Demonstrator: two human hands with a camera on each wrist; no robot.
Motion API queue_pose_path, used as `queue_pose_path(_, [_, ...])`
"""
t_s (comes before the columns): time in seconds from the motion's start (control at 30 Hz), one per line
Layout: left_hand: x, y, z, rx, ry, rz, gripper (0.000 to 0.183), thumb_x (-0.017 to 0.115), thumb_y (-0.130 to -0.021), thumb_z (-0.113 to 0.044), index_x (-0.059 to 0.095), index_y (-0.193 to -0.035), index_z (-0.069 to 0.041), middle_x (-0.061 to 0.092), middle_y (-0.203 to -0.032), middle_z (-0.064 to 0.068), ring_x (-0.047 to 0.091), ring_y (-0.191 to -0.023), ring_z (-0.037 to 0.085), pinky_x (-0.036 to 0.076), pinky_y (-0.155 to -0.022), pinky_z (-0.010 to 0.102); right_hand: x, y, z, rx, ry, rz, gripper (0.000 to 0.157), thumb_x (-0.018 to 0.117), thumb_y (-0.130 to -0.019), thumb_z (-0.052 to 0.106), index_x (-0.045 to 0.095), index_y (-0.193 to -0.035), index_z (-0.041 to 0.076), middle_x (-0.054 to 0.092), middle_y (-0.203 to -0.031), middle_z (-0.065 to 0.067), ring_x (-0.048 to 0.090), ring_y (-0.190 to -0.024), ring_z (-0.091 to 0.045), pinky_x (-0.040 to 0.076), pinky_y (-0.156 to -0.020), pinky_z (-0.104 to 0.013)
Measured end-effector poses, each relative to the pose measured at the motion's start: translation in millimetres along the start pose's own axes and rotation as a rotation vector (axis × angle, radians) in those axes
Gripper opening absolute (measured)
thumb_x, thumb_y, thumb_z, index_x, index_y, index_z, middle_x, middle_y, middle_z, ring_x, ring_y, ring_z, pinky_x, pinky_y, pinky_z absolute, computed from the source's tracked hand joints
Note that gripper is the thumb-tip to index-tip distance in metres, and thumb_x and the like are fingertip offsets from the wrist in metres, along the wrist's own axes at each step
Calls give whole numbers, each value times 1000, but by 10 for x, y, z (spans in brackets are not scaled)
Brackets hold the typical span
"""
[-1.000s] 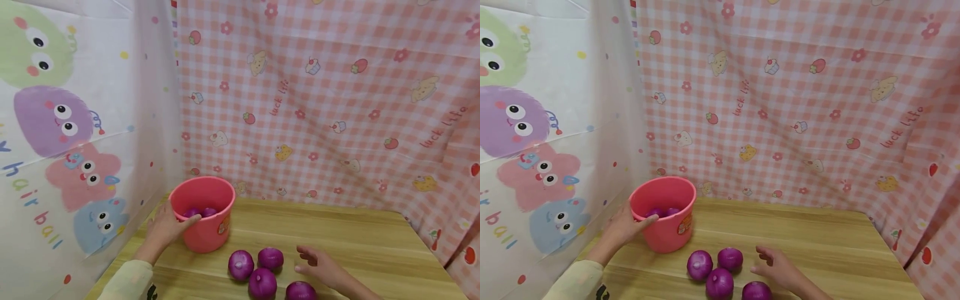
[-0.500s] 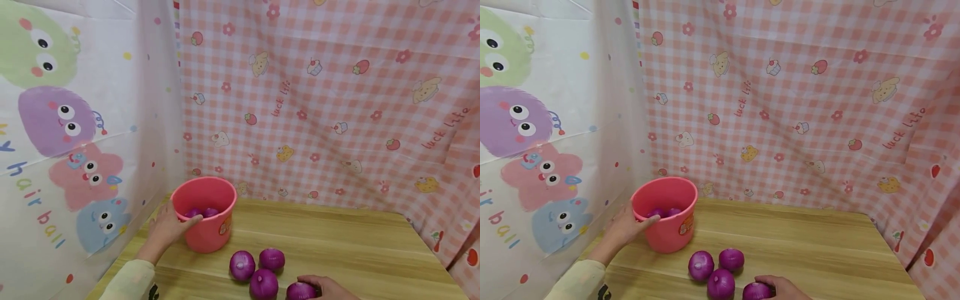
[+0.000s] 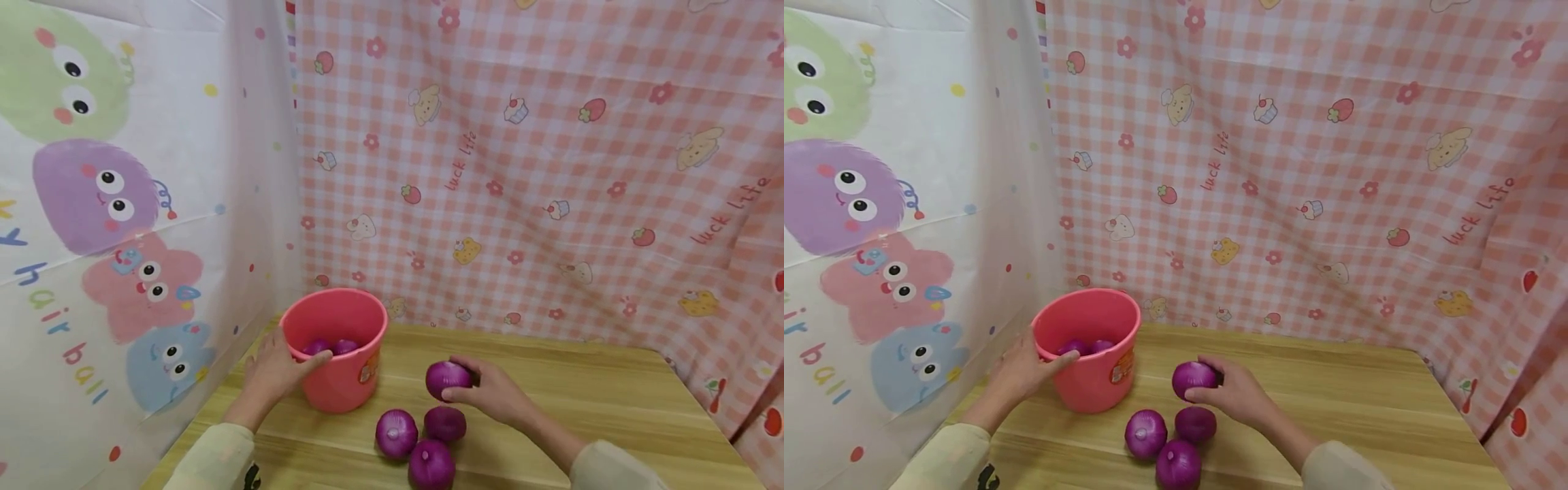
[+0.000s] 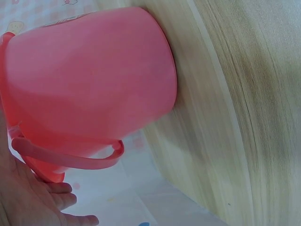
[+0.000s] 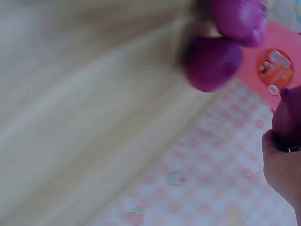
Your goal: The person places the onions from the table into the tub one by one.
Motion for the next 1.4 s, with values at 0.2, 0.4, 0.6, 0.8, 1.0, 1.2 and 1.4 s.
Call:
queue_pose_path(0.2, [19,4,8,-10,0,8,124,45,-55,-87,7,-145,-9,27,-138,19,24,-126,39,10,-93,72,153,-505,429,-21,52,-64,72,72,-74,42,45,-132,9,58,-111,-10,60,-90,-17,51,-71,-30])
queue_pose_path(0.4, [32,-1,-22,-5,-9,7,124,44,-56,-87,7,-144,-8,28,-138,20,24,-126,38,10,-93,72,286,-915,835,-92,59,-134,55,72,-74,44,55,-121,21,60,-104,-1,60,-87,-14,51,-71,-30])
queue_pose_path(0.6, [54,-4,-72,11,-7,-2,121,45,-57,-86,8,-145,-11,30,-138,19,25,-126,38,11,-92,72,441,-1173,990,-27,65,-120,80,69,-73,51,38,-138,17,55,-121,-5,56,-101,-18,48,-83,-34])
queue_pose_path(0.8, [57,5,-109,6,9,4,121,47,-57,-85,8,-145,-11,29,-138,18,25,-126,38,11,-93,71,469,-1204,946,7,57,-73,94,66,-71,58,23,-144,18,48,-132,-4,46,-118,-23,40,-94,-43])
queue_pose_path(1.0, [18,14,-103,-5,6,11,121,49,-59,-83,6,-145,-9,28,-138,19,25,-126,39,11,-94,70,333,-1105,693,31,74,-124,87,67,-69,59,36,-139,19,41,-137,-4,39,-124,-25,36,-96,-47])
queue_pose_path(1.2, [1,8,-37,-20,5,14,122,49,-59,-84,8,-144,-6,28,-138,20,24,-126,39,10,-94,70,262,-913,335,7,83,-89,80,68,-75,47,36,-139,12,38,-139,-9,36,-125,-31,35,-97,-47])
queue_pose_path(1.4, [-3,1,5,-26,-1,18,123,48,-58,-84,9,-143,-5,28,-137,21,25,-126,40,10,-95,70,227,-667,-73,52,105,-42,82,66,-76,50,37,-137,6,41,-136,-13,38,-123,-33,36,-96,-48])
Point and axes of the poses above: each hand's wrist, its own y-axis away from the middle knuckle, its own x-axis out of the palm, z = x × y, the point moved 5 cm from there along -y, towards the middle knuckle
